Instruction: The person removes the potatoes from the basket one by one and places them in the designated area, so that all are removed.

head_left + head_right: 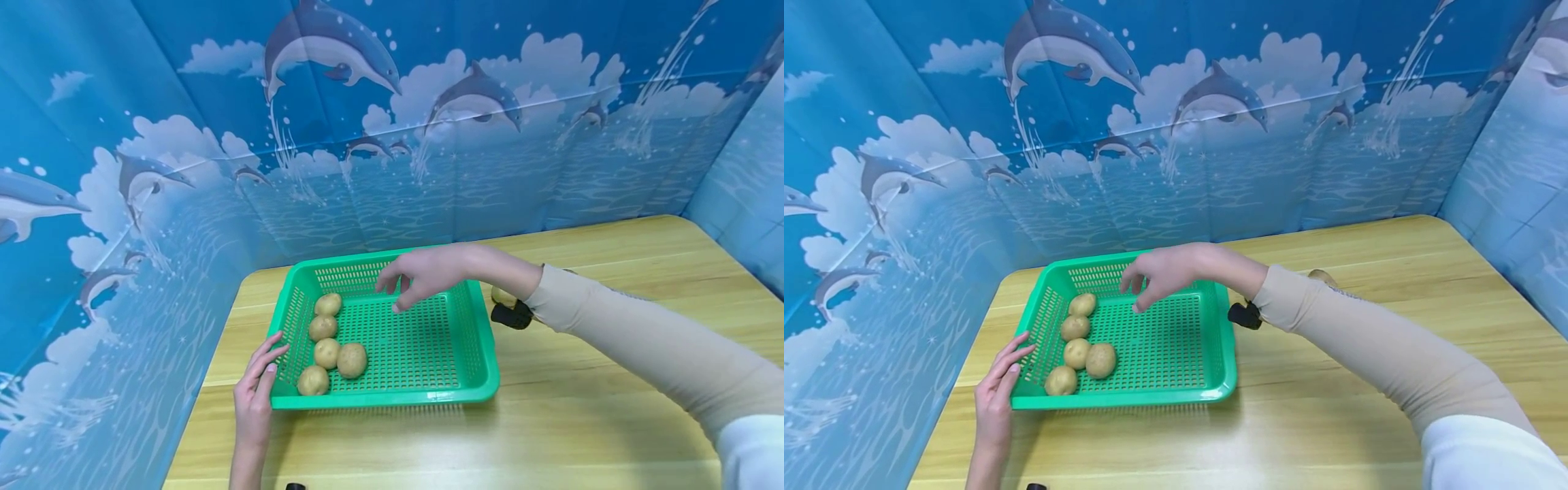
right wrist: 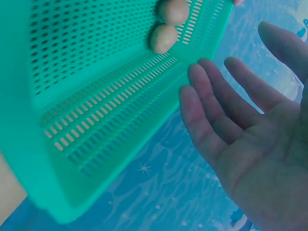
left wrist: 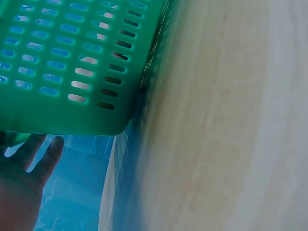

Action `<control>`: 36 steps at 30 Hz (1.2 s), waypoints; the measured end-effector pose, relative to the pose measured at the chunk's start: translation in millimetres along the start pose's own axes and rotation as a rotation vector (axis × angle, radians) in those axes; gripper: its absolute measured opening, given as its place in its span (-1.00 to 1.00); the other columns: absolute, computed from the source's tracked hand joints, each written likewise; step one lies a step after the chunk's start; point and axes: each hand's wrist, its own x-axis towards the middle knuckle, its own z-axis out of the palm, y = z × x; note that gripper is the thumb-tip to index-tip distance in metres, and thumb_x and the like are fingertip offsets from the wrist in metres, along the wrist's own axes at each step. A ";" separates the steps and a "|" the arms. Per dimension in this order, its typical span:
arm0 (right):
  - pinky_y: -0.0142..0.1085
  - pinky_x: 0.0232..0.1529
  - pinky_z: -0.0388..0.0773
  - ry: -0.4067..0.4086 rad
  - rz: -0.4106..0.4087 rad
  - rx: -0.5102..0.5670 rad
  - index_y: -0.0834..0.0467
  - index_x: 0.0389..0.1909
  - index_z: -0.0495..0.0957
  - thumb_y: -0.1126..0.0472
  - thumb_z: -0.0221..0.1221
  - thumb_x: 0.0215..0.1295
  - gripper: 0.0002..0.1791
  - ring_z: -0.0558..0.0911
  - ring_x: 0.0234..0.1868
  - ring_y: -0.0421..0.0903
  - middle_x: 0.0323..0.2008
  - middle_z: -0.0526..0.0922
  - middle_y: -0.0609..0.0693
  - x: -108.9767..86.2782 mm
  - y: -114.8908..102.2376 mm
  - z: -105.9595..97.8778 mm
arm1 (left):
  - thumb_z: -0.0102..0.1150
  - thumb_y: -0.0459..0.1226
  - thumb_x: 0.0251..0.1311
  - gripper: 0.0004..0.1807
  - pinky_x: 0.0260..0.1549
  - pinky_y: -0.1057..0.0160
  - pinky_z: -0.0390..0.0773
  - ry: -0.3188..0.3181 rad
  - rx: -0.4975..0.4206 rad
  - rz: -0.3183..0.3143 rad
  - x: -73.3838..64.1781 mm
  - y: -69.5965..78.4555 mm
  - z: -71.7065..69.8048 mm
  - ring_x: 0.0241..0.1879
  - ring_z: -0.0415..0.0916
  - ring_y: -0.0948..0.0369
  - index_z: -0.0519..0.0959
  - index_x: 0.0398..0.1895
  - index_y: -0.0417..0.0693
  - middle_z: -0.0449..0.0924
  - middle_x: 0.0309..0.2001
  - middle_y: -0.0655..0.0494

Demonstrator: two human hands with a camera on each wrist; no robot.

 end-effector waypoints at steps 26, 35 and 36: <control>-0.33 0.03 0.51 0.031 -0.047 0.119 0.10 0.27 0.46 0.09 0.19 0.38 -0.53 0.56 0.10 -0.21 0.00 0.63 -0.17 76.8 7.9 22.8 | -0.18 -0.55 0.39 -0.67 0.31 0.28 0.21 0.004 -0.017 -0.026 1.7 -3.8 -2.2 0.38 0.23 0.02 0.59 0.04 -0.41 0.44 0.29 -0.07; -0.29 0.00 0.55 -0.009 -0.048 0.159 0.19 0.22 0.50 0.12 0.22 0.36 -0.54 0.57 0.09 -0.15 0.09 0.61 0.04 99.4 20.6 44.9 | -0.17 -0.53 0.40 -0.67 0.31 0.27 0.20 -0.001 -0.019 -0.023 2.7 -3.3 -1.8 0.38 0.22 0.02 0.58 0.04 -0.41 0.43 0.30 -0.07; -0.28 -0.01 0.56 -0.019 -0.048 0.162 0.20 0.22 0.51 0.12 0.21 0.37 -0.55 0.56 0.09 -0.14 0.09 0.61 0.05 100.9 22.0 47.4 | -0.17 -0.53 0.40 -0.67 0.31 0.27 0.20 -0.002 -0.018 -0.024 2.5 -3.3 -1.8 0.38 0.22 0.02 0.59 0.04 -0.41 0.43 0.30 -0.07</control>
